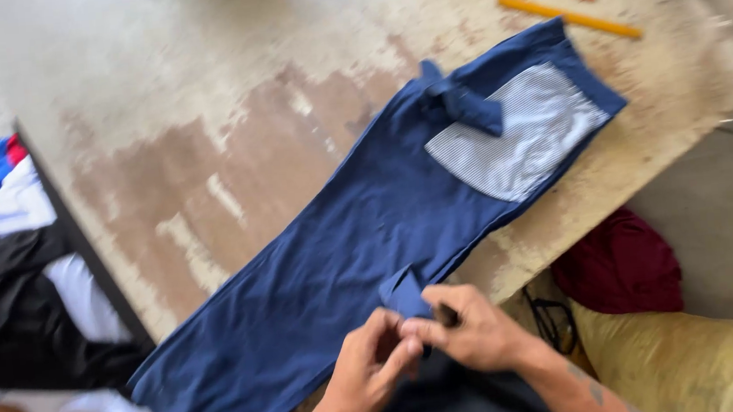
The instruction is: Trimming excess fabric and loose threads from a pair of blue trousers using scissors.
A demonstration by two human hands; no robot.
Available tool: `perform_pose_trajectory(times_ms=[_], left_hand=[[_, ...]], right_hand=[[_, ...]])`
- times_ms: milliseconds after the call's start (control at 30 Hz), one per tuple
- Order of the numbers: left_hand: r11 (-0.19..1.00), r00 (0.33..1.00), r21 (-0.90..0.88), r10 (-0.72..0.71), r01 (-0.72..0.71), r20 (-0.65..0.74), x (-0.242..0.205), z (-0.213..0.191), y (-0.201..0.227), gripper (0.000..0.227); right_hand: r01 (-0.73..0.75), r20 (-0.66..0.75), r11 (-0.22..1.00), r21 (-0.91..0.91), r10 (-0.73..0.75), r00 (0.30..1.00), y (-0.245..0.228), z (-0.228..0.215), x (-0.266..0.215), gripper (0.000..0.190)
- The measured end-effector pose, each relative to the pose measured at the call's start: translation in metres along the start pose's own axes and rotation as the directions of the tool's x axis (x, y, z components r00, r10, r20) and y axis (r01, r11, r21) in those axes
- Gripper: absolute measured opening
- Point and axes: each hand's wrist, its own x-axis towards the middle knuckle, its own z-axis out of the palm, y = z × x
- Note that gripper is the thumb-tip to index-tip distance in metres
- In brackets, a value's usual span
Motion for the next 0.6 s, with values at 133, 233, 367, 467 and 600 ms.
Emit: perform_pose_trajectory(times_ms=[133, 233, 367, 467, 600], left_hand=[[0.999, 0.988, -0.034, -0.026, 0.031, 0.151, -0.001, -0.002, -0.016, 0.038], [0.961, 0.987, -0.268, -0.022, 0.064, 0.158, 0.000, -0.001, 0.001, 0.049], [0.963, 0.963, -0.056, 0.265, -0.262, 0.056, -0.010, 0.005, 0.045, 0.048], [0.937, 0.924, 0.003, 0.345, -0.349, -0.167, -0.016, 0.010, 0.065, 0.041], [0.966, 0.956, 0.151, 0.233, -0.208, -0.177, -0.013, -0.002, 0.051, 0.030]], right_hand=[[0.032, 0.071, 0.995, -0.093, -0.025, 0.997, -0.020, -0.009, -0.017, 0.065], [0.144, 0.002, 0.988, 0.057, -0.144, 0.990, -0.001, -0.005, -0.019, 0.065], [0.193, 0.023, 0.927, 0.322, -0.212, 0.977, -0.042, -0.010, -0.033, 0.054], [0.247, 0.020, 0.918, 0.309, -0.266, 0.964, -0.055, -0.015, -0.033, 0.052], [0.174, 0.046, 0.939, 0.296, -0.195, 0.980, -0.025, -0.008, -0.013, 0.043]])
